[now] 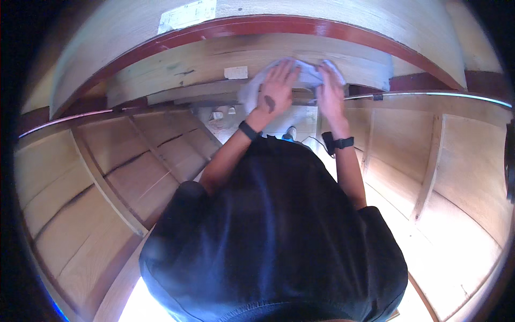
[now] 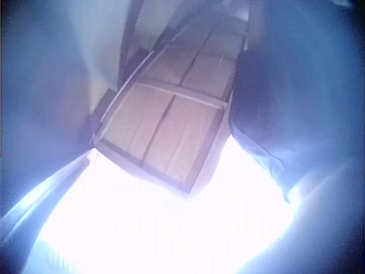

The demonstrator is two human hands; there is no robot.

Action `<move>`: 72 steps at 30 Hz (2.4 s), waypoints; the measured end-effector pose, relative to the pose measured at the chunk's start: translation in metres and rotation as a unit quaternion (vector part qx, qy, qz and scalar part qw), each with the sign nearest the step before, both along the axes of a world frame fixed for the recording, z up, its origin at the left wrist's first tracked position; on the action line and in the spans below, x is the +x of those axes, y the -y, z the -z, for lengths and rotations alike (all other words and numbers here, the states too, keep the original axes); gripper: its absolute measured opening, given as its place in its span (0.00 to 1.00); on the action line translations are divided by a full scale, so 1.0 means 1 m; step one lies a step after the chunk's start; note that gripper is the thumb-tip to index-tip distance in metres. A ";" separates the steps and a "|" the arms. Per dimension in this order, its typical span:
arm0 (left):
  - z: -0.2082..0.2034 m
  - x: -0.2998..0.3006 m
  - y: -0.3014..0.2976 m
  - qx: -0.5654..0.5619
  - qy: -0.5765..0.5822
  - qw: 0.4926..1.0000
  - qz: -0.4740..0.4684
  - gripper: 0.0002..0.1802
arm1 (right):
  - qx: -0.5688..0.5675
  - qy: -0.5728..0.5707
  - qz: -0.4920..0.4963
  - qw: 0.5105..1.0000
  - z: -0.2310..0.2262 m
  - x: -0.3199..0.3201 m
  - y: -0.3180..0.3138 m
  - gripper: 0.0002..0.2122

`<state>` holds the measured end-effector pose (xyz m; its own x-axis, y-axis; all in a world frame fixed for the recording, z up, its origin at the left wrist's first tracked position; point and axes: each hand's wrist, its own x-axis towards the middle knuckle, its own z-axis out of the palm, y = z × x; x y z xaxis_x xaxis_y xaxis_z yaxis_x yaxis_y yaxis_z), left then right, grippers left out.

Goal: The person cleans a wooden cabinet and window frame by hand using a cloth. The person wipes the inside and outside of the cabinet doors, the shelves, the window sill, and the track, moving between different sections of the cabinet.

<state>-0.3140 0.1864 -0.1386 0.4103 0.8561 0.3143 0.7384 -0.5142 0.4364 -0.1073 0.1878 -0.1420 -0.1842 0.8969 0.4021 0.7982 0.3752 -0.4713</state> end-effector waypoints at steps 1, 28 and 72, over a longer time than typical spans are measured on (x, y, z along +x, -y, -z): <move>0.003 0.017 -0.001 0.001 0.002 1.000 0.002 0.44 | 0.004 0.012 0.036 0.999 -0.002 0.017 0.000 0.28; 0.005 -0.125 0.017 0.055 -0.046 0.956 -0.283 0.39 | 0.028 -0.012 -0.248 0.968 0.004 -0.177 -0.007 0.31; 0.002 -0.011 -0.016 0.023 0.024 0.999 -0.034 0.43 | 0.045 -0.007 -0.087 0.995 0.006 -0.060 0.000 0.21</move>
<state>-0.3253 0.2020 -0.1402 0.3350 0.8660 0.3713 0.7510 -0.4834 0.4499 -0.1672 0.1880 -0.1478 -0.3278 0.8116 0.4836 0.7101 0.5493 -0.4405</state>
